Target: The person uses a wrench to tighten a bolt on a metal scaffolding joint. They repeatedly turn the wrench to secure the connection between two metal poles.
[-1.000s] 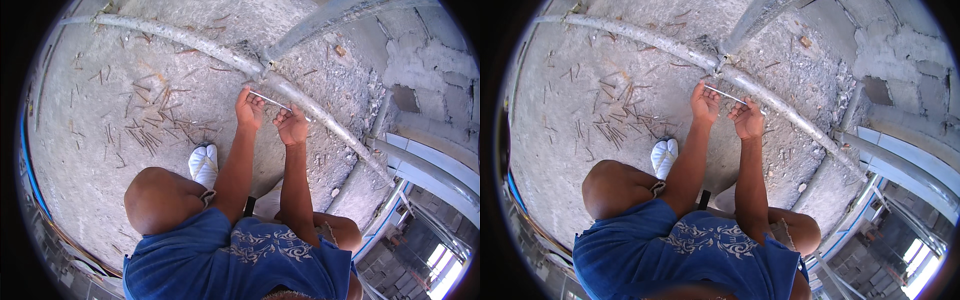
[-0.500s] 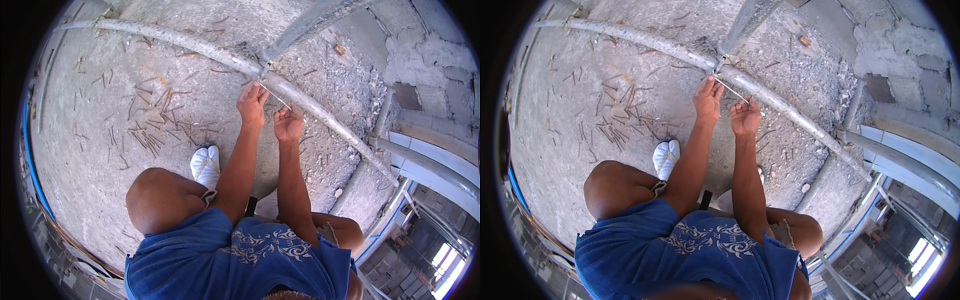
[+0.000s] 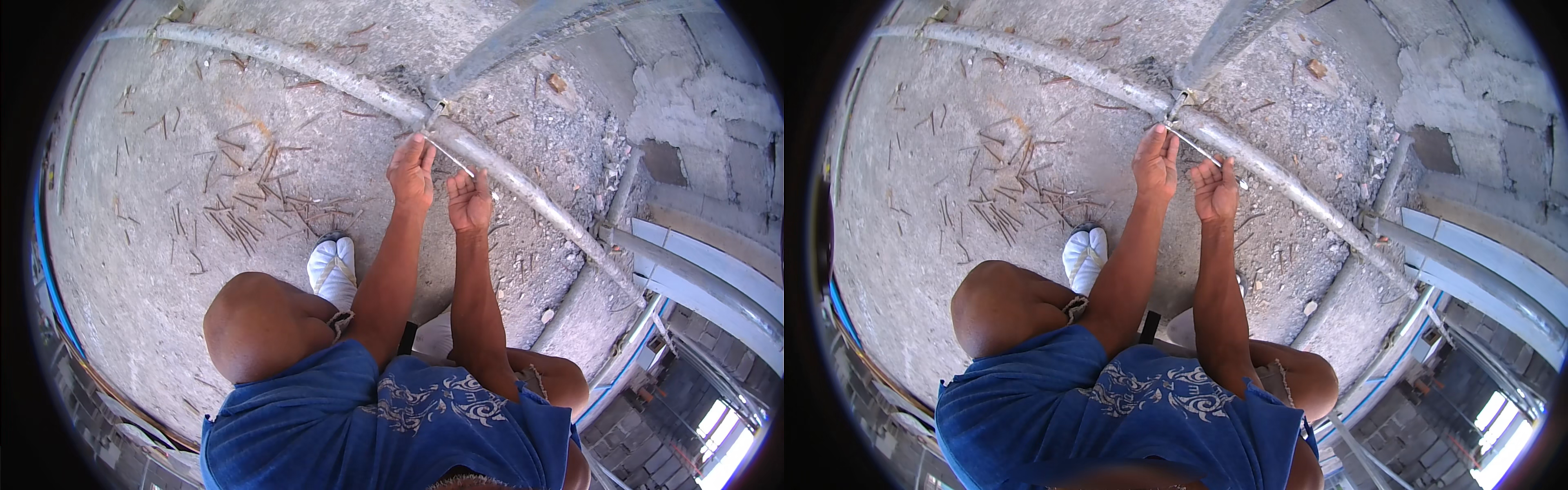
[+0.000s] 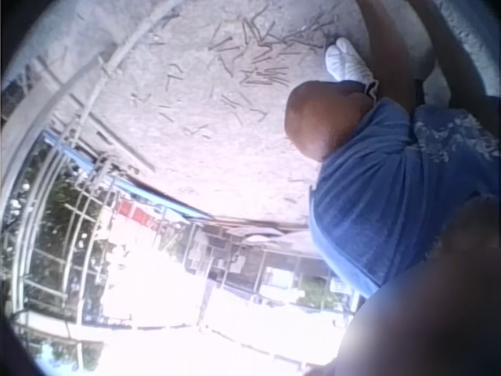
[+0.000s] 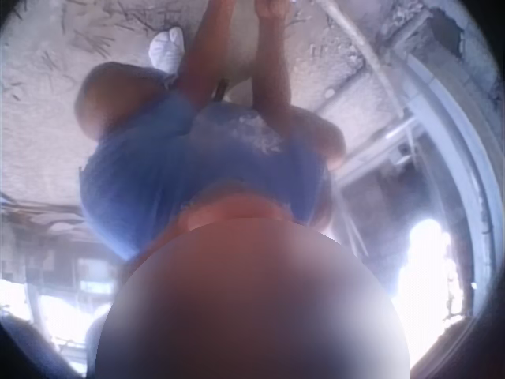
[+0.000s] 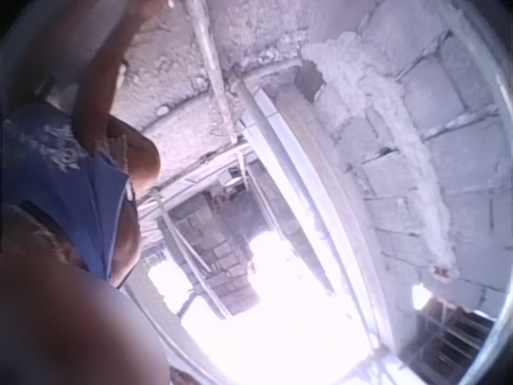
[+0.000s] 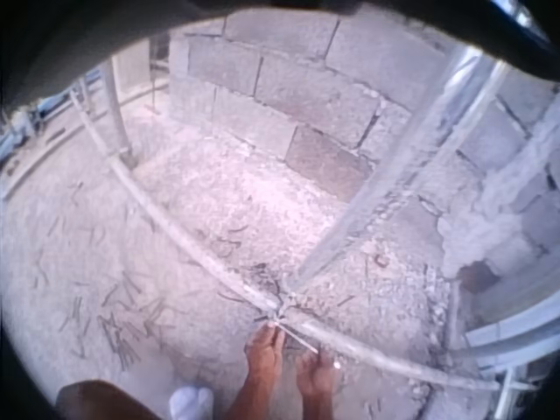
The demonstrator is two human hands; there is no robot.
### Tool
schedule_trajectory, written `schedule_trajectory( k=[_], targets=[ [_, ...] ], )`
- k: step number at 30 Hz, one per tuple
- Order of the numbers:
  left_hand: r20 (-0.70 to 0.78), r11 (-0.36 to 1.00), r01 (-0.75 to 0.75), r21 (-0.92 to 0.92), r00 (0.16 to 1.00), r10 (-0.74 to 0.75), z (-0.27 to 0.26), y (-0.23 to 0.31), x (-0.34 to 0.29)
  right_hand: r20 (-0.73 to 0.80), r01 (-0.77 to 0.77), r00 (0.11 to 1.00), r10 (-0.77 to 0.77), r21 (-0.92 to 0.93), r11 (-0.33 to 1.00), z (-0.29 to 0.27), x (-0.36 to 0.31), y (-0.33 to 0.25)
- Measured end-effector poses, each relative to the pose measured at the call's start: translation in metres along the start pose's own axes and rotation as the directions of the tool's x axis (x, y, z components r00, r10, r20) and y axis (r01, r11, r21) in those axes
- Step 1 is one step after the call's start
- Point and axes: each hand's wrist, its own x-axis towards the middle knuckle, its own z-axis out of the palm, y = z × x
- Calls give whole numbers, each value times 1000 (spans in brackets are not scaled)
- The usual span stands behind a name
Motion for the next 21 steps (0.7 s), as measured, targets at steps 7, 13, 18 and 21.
schedule_trajectory(
  k=[7,13,18,21],
  targets=[
    [-36,1000,-12,24,999,13,7,0,0,-23,38,999,-39,-17,999,12,-3,0],
    [-39,994,18,112,999,-14,9,4,1,-106,227,957,-269,-306,925,54,-17,-7],
    [-112,972,226,61,969,-218,-21,-15,0,109,447,782,-614,-785,429,111,-43,4],
    [83,917,38,398,994,-77,-45,-39,-14,781,758,405,-475,-577,-304,152,-35,34]
  ],
)
